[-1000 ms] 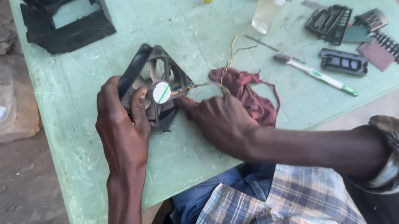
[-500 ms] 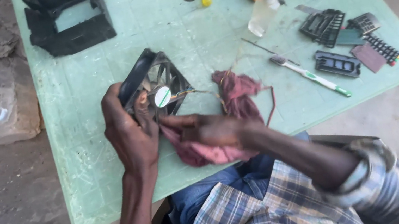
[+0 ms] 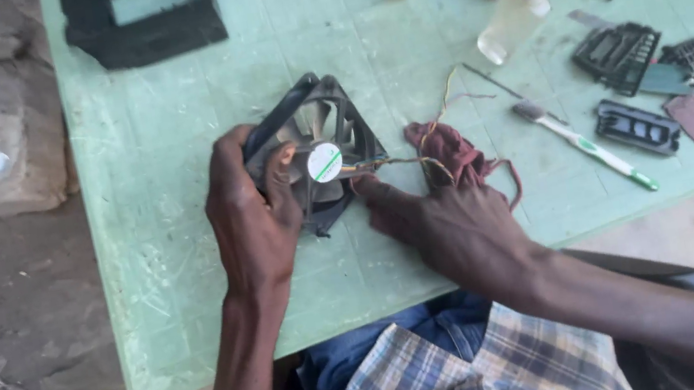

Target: Cleaning a computer fan and its wires using a toothbrush and a cloth.

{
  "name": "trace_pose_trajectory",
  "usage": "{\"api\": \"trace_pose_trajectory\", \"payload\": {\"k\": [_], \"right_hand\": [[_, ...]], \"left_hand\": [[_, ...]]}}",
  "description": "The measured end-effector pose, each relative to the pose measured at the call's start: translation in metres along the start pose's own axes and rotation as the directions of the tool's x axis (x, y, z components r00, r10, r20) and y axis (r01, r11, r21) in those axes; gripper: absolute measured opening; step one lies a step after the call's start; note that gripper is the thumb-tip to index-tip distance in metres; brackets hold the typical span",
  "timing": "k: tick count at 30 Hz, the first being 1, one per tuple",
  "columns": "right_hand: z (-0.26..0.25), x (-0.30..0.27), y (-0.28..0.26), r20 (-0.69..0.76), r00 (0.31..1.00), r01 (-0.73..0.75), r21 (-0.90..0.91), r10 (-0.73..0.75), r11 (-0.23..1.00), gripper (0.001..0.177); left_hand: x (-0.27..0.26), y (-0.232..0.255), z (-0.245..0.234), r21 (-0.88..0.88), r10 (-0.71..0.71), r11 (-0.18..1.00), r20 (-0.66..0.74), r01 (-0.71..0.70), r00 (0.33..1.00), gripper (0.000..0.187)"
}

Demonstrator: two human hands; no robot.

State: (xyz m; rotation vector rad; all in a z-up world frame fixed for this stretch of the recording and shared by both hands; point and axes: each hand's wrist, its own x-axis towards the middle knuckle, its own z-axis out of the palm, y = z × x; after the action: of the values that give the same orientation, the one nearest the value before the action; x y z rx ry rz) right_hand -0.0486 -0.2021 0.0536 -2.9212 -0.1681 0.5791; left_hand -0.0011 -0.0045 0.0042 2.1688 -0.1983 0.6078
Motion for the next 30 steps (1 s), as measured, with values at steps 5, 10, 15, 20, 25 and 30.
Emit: {"api": "trace_pose_trajectory", "payload": {"k": [5,10,15,20,25,30], "right_hand": [[-0.003,0.003,0.007,-0.049,0.995,0.091,0.089,-0.087,0.992,0.050],[0.003,0.012,0.018,-0.126,0.979,0.184,0.240,-0.157,0.953,0.047],[-0.026,0.012,0.001,0.518,0.844,-0.246,0.605,-0.140,0.757,0.064],[0.016,-0.001,0.005,-0.127,0.985,0.134,0.107,-0.120,0.985,0.050],[0.026,-0.004,0.005,-0.230,0.967,0.098,-0.057,-0.109,0.994,0.048],[0.029,-0.013,-0.016,-0.191,0.948,0.313,0.433,-0.253,0.845,0.060]], "left_hand": [[0.000,-0.001,-0.002,-0.022,-0.009,1.000,0.034,0.010,0.999,0.035],[-0.006,0.004,-0.002,-0.045,-0.011,0.999,0.047,0.014,0.999,0.029],[-0.005,0.003,0.000,-0.011,0.009,1.000,-0.002,-0.009,1.000,0.033],[-0.004,0.008,-0.003,-0.019,0.018,1.000,0.061,-0.017,0.998,0.031],[-0.003,0.008,0.000,0.003,0.033,0.999,0.049,-0.033,0.998,0.033],[-0.003,0.006,0.005,-0.023,-0.002,1.000,-0.005,0.002,1.000,0.032]]}}
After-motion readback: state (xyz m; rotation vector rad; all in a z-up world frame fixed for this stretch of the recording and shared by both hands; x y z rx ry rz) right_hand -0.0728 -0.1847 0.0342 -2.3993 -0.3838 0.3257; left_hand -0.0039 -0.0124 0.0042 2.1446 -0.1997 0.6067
